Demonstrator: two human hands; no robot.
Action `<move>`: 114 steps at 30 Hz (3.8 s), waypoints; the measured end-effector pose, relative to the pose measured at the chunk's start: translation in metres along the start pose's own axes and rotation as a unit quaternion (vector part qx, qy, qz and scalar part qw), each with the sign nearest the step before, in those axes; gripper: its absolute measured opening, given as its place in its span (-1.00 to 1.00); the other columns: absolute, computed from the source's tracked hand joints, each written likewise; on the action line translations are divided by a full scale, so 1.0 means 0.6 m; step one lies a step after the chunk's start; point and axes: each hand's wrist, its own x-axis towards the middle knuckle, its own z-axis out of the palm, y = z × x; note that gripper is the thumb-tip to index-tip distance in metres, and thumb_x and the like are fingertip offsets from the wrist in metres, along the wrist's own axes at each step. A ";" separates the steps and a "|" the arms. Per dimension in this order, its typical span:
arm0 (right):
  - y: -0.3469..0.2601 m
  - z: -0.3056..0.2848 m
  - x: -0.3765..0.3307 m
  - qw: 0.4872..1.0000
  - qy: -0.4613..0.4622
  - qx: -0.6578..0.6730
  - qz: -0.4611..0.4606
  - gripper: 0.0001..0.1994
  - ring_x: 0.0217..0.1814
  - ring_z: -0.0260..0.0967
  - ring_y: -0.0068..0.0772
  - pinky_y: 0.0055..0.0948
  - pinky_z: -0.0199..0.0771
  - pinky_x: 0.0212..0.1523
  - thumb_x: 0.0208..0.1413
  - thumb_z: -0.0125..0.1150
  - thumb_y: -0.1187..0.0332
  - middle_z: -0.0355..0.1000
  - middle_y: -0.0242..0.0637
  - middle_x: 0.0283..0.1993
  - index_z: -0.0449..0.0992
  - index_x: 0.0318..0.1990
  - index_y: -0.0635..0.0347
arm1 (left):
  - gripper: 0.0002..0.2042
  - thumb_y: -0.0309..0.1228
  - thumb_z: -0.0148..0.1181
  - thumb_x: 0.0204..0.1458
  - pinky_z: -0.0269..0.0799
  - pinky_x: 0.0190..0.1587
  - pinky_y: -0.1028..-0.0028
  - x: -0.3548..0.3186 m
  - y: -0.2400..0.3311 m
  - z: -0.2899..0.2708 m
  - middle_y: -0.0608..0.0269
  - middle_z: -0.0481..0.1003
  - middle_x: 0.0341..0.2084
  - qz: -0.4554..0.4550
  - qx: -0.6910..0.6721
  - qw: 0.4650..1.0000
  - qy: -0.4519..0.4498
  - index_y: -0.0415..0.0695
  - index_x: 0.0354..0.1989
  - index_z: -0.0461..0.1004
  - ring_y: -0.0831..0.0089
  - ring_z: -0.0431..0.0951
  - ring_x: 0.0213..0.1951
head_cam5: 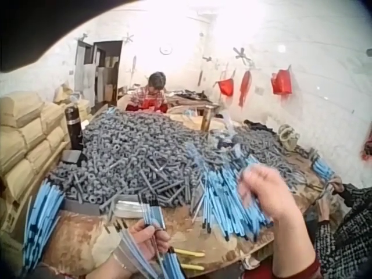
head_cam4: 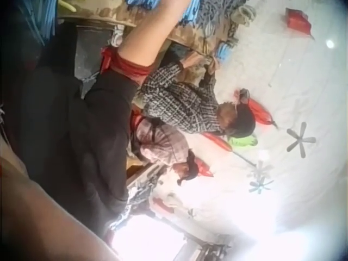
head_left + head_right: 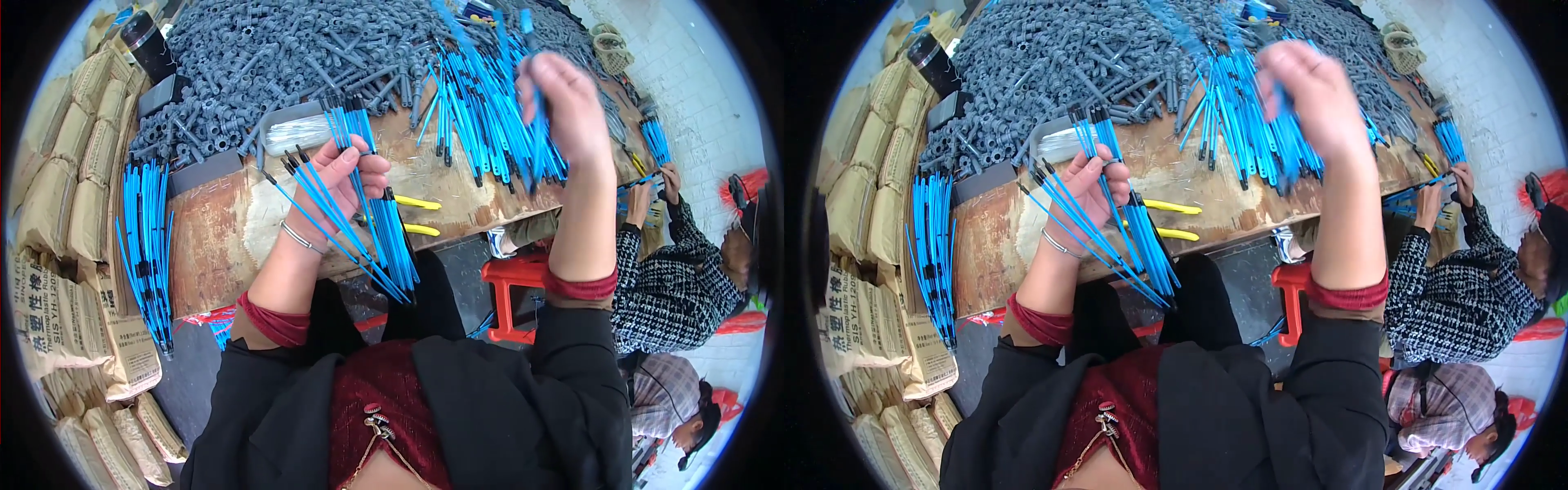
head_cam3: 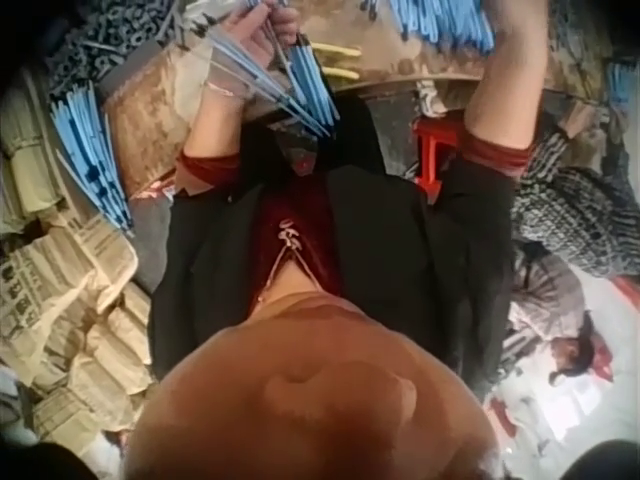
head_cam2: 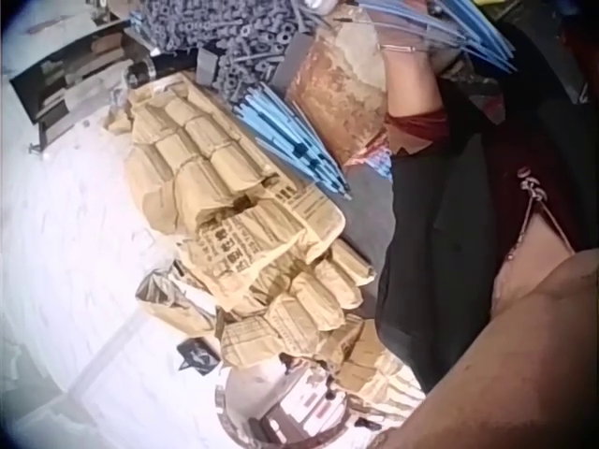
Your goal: The person assembles blue wire components into black circular connectors on a production line, using pliers to manipulate the cables and connectors.
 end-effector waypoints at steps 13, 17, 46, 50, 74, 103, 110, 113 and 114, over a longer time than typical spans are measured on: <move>0.119 0.095 -0.052 0.977 -0.141 -0.153 0.052 -0.78 -0.47 0.43 -0.35 -0.45 0.40 -0.40 0.07 0.06 0.25 0.46 -0.17 -0.48 0.47 -0.31 0.25 | -0.83 -0.51 0.03 0.05 0.50 -0.40 0.32 -0.005 -0.007 -0.013 0.11 0.48 -0.47 0.030 -0.080 0.991 -0.103 -0.10 -0.16 0.38 0.30 0.51 -0.52; 0.228 -0.064 0.056 0.770 0.147 -0.621 0.031 -0.77 -0.26 0.42 -0.05 -0.15 0.42 -0.28 0.00 0.10 0.23 0.46 -0.15 -0.28 0.46 -0.20 0.05 | -0.83 -0.52 0.02 0.05 0.49 -0.43 0.34 -0.003 0.001 -0.012 0.10 0.49 -0.48 -0.019 -0.113 0.979 -0.168 -0.10 -0.16 0.39 0.34 0.51 -0.53; -0.047 -0.080 -0.017 0.759 0.162 -0.620 -0.112 -0.80 -0.34 0.45 -0.15 -0.29 0.41 -0.37 0.05 0.05 0.30 0.47 -0.10 -0.39 0.45 -0.22 0.18 | -0.83 -0.49 0.01 0.06 0.54 -0.30 0.27 0.006 -0.002 -0.025 0.03 0.52 -0.37 -0.006 -0.011 0.998 -0.056 -0.14 -0.17 0.42 0.26 0.57 -0.38; -0.070 0.010 -0.091 0.999 -0.045 -0.010 -0.014 -0.79 -0.48 0.39 -0.67 -0.67 0.36 -0.52 0.09 0.04 0.35 0.40 -0.39 -0.53 0.42 -0.21 0.33 | -0.83 -0.46 0.03 0.06 0.52 -0.29 0.25 0.011 -0.006 -0.022 0.02 0.52 -0.36 -0.017 -0.045 0.997 -0.065 -0.14 -0.17 0.42 0.22 0.56 -0.37; 0.286 -0.059 0.116 0.744 0.125 -0.639 0.152 -0.79 -0.18 0.44 -0.20 -0.19 0.43 -0.30 -0.04 0.00 0.32 0.50 -0.24 -0.26 0.59 -0.34 0.05 | -0.82 -0.27 -0.20 0.18 0.15 -0.65 0.58 -0.024 -0.007 -0.039 0.53 0.11 -0.77 -0.057 0.037 0.973 -0.221 -0.01 -0.18 0.31 0.65 0.16 -0.74; 0.278 0.147 -0.011 0.882 0.055 -0.468 0.005 -0.80 -0.09 0.30 -0.08 0.15 0.10 -0.08 -0.09 0.06 0.34 0.45 -0.13 -0.26 0.55 -0.34 0.20 | -0.83 -0.40 -0.12 0.17 0.15 -0.59 0.69 -0.001 -0.013 -0.049 0.42 0.22 -0.56 -0.001 -0.006 0.990 -0.144 -0.11 -0.09 0.27 0.69 0.14 -0.61; 0.244 0.122 -0.006 0.906 -0.014 -0.410 0.102 -0.79 -0.06 0.28 -0.06 -0.02 0.25 -0.17 -0.14 0.10 0.37 0.44 -0.15 -0.27 0.48 -0.30 0.22 | -0.84 -0.41 -0.06 0.14 0.16 -0.59 0.65 -0.015 0.004 -0.055 0.40 0.21 -0.62 -0.070 -0.029 0.963 -0.259 -0.09 -0.12 0.29 0.69 0.17 -0.60; 0.202 0.104 -0.002 0.899 -0.041 -0.431 0.068 -0.83 -0.16 0.34 -0.08 -0.14 0.37 -0.27 -0.14 0.12 0.37 0.45 -0.14 -0.29 0.48 -0.35 0.20 | -0.84 -0.39 -0.02 0.12 0.23 -0.54 0.62 -0.057 0.025 -0.018 0.35 0.25 -0.62 -0.077 0.048 0.953 -0.289 -0.10 -0.15 0.29 0.65 0.24 -0.56; 0.199 0.097 -0.006 0.898 -0.036 -0.433 0.070 -0.83 -0.16 0.34 -0.08 -0.14 0.37 -0.27 -0.14 0.12 0.37 0.45 -0.14 -0.29 0.48 -0.35 0.20 | -0.84 -0.38 0.00 0.11 0.25 -0.50 0.62 -0.075 0.015 0.001 0.33 0.28 -0.60 -0.040 0.092 0.960 -0.260 -0.10 -0.15 0.29 0.64 0.27 -0.54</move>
